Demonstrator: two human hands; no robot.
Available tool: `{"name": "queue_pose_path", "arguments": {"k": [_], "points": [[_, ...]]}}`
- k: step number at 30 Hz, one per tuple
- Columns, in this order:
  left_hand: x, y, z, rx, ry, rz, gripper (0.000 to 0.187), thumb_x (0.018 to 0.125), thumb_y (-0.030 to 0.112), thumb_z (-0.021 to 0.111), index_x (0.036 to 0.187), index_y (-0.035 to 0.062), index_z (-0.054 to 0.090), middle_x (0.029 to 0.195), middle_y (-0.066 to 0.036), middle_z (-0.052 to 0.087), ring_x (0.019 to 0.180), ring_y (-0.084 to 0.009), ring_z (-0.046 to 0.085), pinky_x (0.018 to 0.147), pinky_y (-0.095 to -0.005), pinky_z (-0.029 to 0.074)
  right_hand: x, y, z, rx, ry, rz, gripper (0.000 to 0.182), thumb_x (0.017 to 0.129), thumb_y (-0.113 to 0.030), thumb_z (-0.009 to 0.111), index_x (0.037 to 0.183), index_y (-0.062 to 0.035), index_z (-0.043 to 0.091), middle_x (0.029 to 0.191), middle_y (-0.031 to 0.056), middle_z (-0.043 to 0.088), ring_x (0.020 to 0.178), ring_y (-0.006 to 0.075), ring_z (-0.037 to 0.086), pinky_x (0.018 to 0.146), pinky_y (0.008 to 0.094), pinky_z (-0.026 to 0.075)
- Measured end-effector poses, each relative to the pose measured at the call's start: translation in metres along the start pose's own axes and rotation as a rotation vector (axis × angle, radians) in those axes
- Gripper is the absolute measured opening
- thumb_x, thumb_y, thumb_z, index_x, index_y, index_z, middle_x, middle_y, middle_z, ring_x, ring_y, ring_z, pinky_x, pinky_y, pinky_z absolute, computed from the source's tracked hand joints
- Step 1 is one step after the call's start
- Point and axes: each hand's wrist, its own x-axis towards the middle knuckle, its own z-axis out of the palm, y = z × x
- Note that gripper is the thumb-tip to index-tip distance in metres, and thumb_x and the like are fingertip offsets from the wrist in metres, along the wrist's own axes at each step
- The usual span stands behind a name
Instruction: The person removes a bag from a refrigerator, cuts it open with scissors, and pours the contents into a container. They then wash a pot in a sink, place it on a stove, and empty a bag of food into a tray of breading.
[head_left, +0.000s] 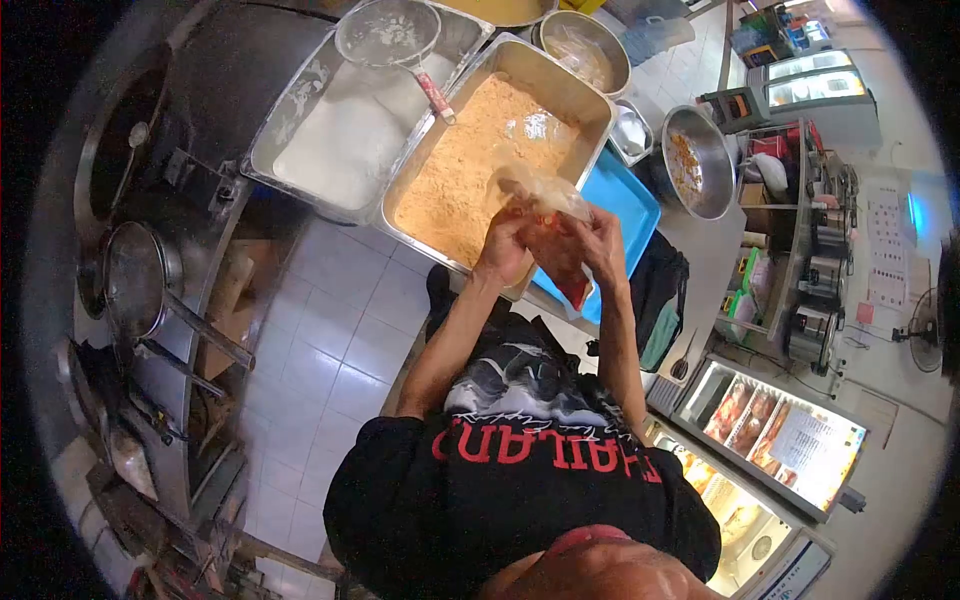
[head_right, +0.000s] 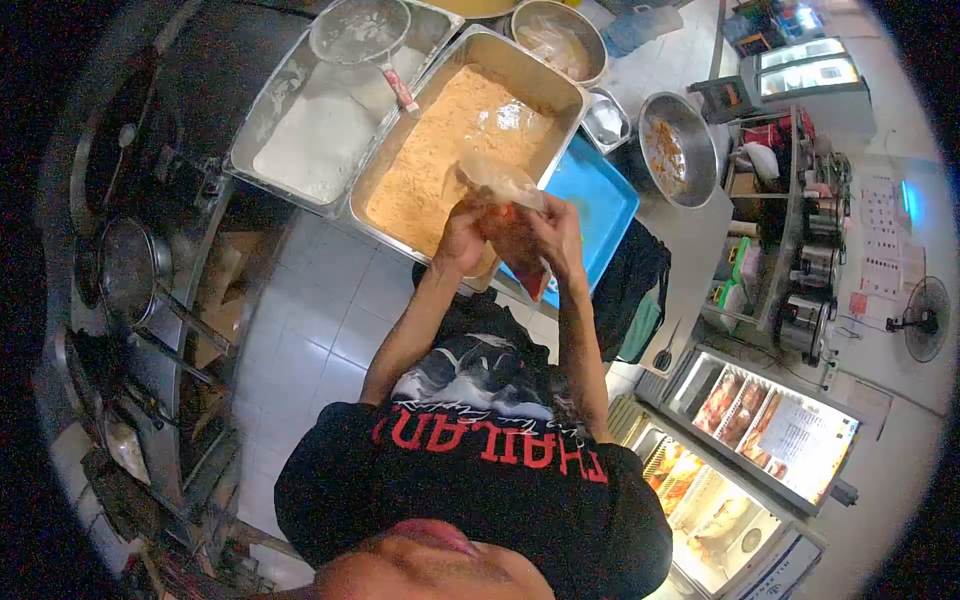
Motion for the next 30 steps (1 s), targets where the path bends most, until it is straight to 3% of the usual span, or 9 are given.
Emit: {"name": "queue_pose_path", "arguments": {"k": [4, 7, 10, 13, 16, 22, 24, 30], "points": [[0.000, -0.001, -0.009, -0.064, -0.009, -0.016, 0.040, 0.089, 0.019, 0.060, 0.126, 0.0050, 0.052, 0.122, -0.007, 0.058, 0.114, -0.0209, 0.055, 0.100, -0.0371, 0.042, -0.004, -0.003, 0.006, -0.018, 0.028, 0.022, 0.029, 0.088, -0.017, 0.062, 0.106, 0.0057, 0.065, 0.089, 0.0059, 0.068, 0.079, 0.0088, 0.059, 0.070, 0.0257, 0.049], [-0.001, -0.001, -0.005, -0.132, -0.019, -0.029, 0.040, 0.090, 0.022, 0.061, 0.126, 0.0084, 0.050, 0.116, -0.005, 0.059, 0.108, -0.0204, 0.057, 0.092, -0.0346, 0.050, -0.009, -0.017, 0.010, -0.027, 0.068, -0.022, 0.029, 0.088, -0.018, 0.062, 0.106, 0.0048, 0.066, 0.089, 0.0064, 0.069, 0.079, 0.0086, 0.058, 0.071, 0.0258, 0.049], [0.000, 0.000, -0.002, -0.227, -0.059, 0.008, 0.047, 0.090, 0.023, 0.062, 0.131, 0.0079, 0.047, 0.120, -0.006, 0.057, 0.113, -0.0216, 0.055, 0.094, -0.0369, 0.049, -0.012, -0.028, 0.011, -0.084, 0.076, -0.003, 0.030, 0.088, -0.018, 0.062, 0.107, 0.0041, 0.066, 0.089, 0.0069, 0.069, 0.079, 0.0089, 0.058, 0.071, 0.0263, 0.049], [-0.001, 0.001, 0.005, -0.101, -0.073, 0.083, 0.052, 0.088, 0.025, 0.063, 0.133, 0.0072, 0.044, 0.123, -0.007, 0.055, 0.115, -0.0232, 0.054, 0.097, -0.0397, 0.047, -0.016, -0.042, 0.015, -0.106, 0.050, 0.023, 0.030, 0.088, -0.018, 0.061, 0.108, 0.0042, 0.065, 0.089, 0.0071, 0.069, 0.079, 0.0094, 0.059, 0.071, 0.0265, 0.049], [0.002, 0.003, -0.009, -0.113, -0.113, -0.050, 0.055, 0.088, 0.027, 0.063, 0.135, 0.0070, 0.042, 0.127, -0.007, 0.053, 0.116, -0.0241, 0.054, 0.099, -0.0412, 0.045, -0.016, -0.042, 0.017, -0.139, 0.017, 0.045, 0.031, 0.089, -0.019, 0.060, 0.109, 0.0045, 0.065, 0.089, 0.0074, 0.069, 0.079, 0.0095, 0.059, 0.071, 0.0265, 0.049], [-0.002, 0.006, 0.001, -0.103, -0.135, -0.034, 0.048, 0.089, 0.024, 0.060, 0.131, 0.0057, 0.045, 0.125, -0.011, 0.054, 0.116, -0.0255, 0.053, 0.100, -0.0403, 0.044, -0.018, -0.026, 0.013, -0.124, -0.002, 0.060, 0.034, 0.089, -0.022, 0.059, 0.109, 0.0048, 0.065, 0.090, 0.0075, 0.068, 0.081, 0.0098, 0.059, 0.072, 0.0270, 0.049], [0.001, -0.001, -0.011, -0.151, -0.208, -0.074, 0.054, 0.088, 0.030, 0.062, 0.134, 0.0079, 0.044, 0.128, -0.007, 0.053, 0.120, -0.0237, 0.050, 0.103, -0.0401, 0.040, -0.019, -0.026, 0.017, -0.102, 0.021, 0.068, 0.034, 0.089, -0.023, 0.059, 0.108, 0.0051, 0.065, 0.090, 0.0073, 0.068, 0.081, 0.0103, 0.059, 0.072, 0.0273, 0.049], [-0.005, -0.020, -0.009, -0.210, -0.028, -0.068, 0.053, 0.089, 0.033, 0.061, 0.133, 0.0085, 0.044, 0.128, -0.007, 0.052, 0.121, -0.0229, 0.049, 0.103, -0.0403, 0.039, -0.024, -0.005, 0.010, -0.128, 0.099, 0.030, 0.033, 0.088, -0.022, 0.059, 0.105, 0.0054, 0.065, 0.085, 0.0072, 0.068, 0.078, 0.0105, 0.058, 0.069, 0.0282, 0.049]]}}
